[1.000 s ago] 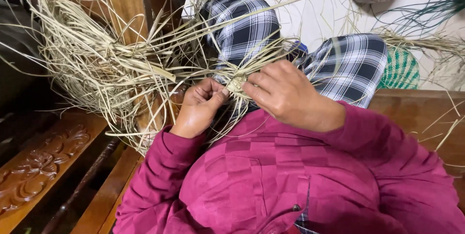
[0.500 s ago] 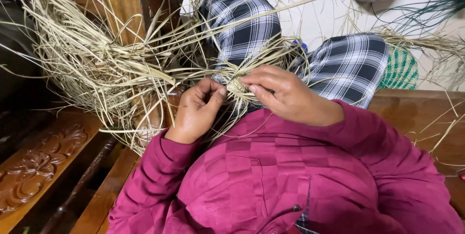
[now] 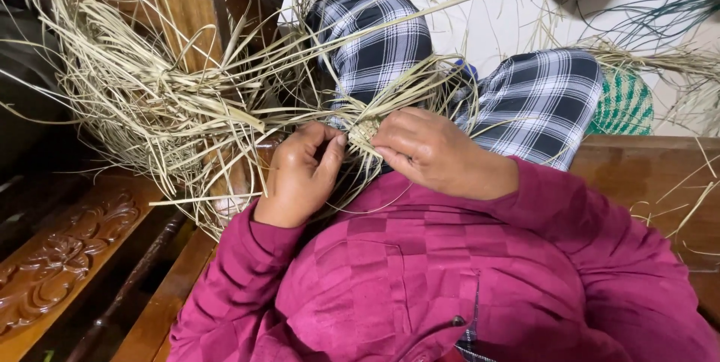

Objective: A person is weaving dried straw into a coiled mat or basket, using their hands and a small wooden tool to guide the strands.

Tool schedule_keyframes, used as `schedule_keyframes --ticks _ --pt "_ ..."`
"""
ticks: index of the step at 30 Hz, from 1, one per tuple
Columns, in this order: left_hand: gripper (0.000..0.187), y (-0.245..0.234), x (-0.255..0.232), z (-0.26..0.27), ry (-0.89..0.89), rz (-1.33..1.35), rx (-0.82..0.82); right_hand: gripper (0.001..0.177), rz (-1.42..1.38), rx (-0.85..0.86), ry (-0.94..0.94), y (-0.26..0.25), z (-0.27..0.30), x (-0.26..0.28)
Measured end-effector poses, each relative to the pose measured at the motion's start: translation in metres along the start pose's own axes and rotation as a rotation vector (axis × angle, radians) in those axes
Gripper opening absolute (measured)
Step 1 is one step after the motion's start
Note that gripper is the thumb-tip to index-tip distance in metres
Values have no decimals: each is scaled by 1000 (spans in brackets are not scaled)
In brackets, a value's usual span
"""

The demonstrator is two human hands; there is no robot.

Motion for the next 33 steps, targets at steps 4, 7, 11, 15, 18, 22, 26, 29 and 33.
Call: schedule_keyframes --ticks 4,7,11,15,18,22,26,29,33 --pt "15 3 8 -7 -60 51 32 17 20 -64 -52 2 3 -2" --pt "15 1 6 -11 -94 75 59 27 110 -112 -86 1 -1 -2" --pt "15 1 3 -15 -110 108 98 29 244 -78 -98 4 -6 -9" --pt "15 3 10 -14 -115 120 101 20 445 -158 -195 14 -8 -18" --pt "15 5 9 -15 -115 155 105 17 540 -182 -241 20 -9 -20" --pt "15 4 6 -13 -122 166 104 18 605 -196 -281 22 -9 -20" --pt "15 8 9 -13 -101 181 95 17 637 -202 -311 22 -12 -15" --pt "14 11 13 -10 -114 188 100 19 670 -222 -364 23 -14 -8" --pt "16 13 9 -11 -78 221 91 20 810 -275 -505 19 -20 17"
Point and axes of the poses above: each hand's wrist, its own z-axis away from the middle knuckle, its own y-axis out of the palm, x = y × z, the point moved 3 cm from there along -z, towards the middle knuckle, and after that the axes turned 3 degrees about -x, right-handed, at the moved point
